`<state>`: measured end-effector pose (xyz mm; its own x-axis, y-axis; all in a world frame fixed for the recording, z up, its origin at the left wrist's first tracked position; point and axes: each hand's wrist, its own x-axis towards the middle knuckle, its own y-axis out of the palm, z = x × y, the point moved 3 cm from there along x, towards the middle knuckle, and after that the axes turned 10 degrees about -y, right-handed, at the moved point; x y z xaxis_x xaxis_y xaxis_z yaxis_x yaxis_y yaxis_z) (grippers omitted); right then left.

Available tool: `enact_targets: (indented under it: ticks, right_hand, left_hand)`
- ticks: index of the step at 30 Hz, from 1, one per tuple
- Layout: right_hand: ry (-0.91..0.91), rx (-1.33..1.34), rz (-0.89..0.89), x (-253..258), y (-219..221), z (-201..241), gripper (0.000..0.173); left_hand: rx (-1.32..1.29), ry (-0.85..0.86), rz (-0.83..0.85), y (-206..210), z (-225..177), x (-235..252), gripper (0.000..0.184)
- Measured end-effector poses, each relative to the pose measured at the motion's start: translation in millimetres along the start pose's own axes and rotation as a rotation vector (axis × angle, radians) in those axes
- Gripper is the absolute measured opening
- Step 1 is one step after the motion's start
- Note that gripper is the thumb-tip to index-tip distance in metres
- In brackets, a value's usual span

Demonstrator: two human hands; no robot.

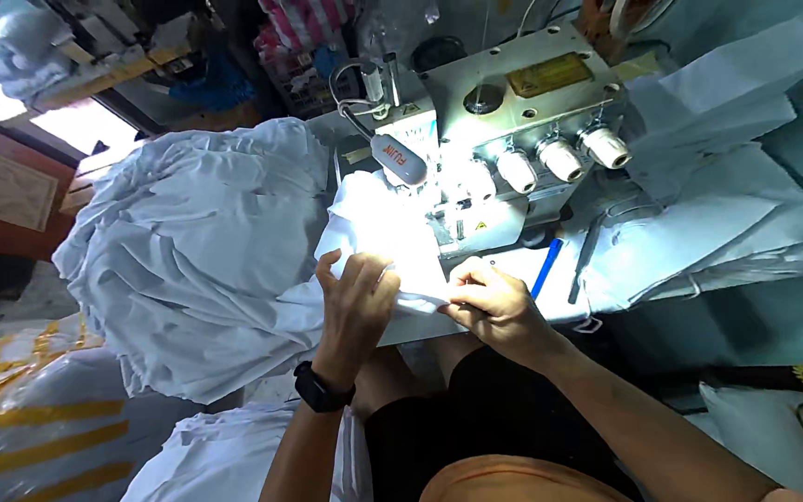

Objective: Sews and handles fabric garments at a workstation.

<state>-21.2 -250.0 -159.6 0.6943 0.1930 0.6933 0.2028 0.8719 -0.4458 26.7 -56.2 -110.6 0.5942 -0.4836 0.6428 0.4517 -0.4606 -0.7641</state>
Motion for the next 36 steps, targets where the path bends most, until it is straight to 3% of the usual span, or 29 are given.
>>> enact_targets:
  ticks: [5, 9, 12, 19, 23, 26, 36]
  right_hand:
    - [-0.011, -0.008, -0.062, 14, 9, -15, 0.018]
    - [-0.024, -0.027, -0.12, 26, 10, -21, 0.014]
    - [-0.072, -0.053, -0.136, 36, 11, -30, 0.015]
    - [-0.106, -0.114, -0.092, 44, 11, -34, 0.013]
    - [-0.138, -0.075, -0.07, 33, 12, -25, 0.014]
    - [-0.128, -0.089, -0.086, 35, 13, -26, 0.014]
    - [-0.066, -0.182, -0.085, 47, 12, -31, 0.016]
  left_hand:
    - [0.003, -0.014, 0.019, 5, 13, 13, 0.009]
    - [-0.222, -0.025, 0.22, 4, 20, 25, 0.014]
    - [-0.305, -0.042, 0.329, 1, 20, 31, 0.032]
    - [-0.207, -0.051, 0.212, -5, -15, 23, 0.014]
    - [-0.083, -0.056, 0.222, 8, 3, 13, 0.02]
    - [-0.173, -0.071, 0.194, 14, 12, 14, 0.008]
    - [-0.304, -0.146, 0.242, 21, 28, 25, 0.008]
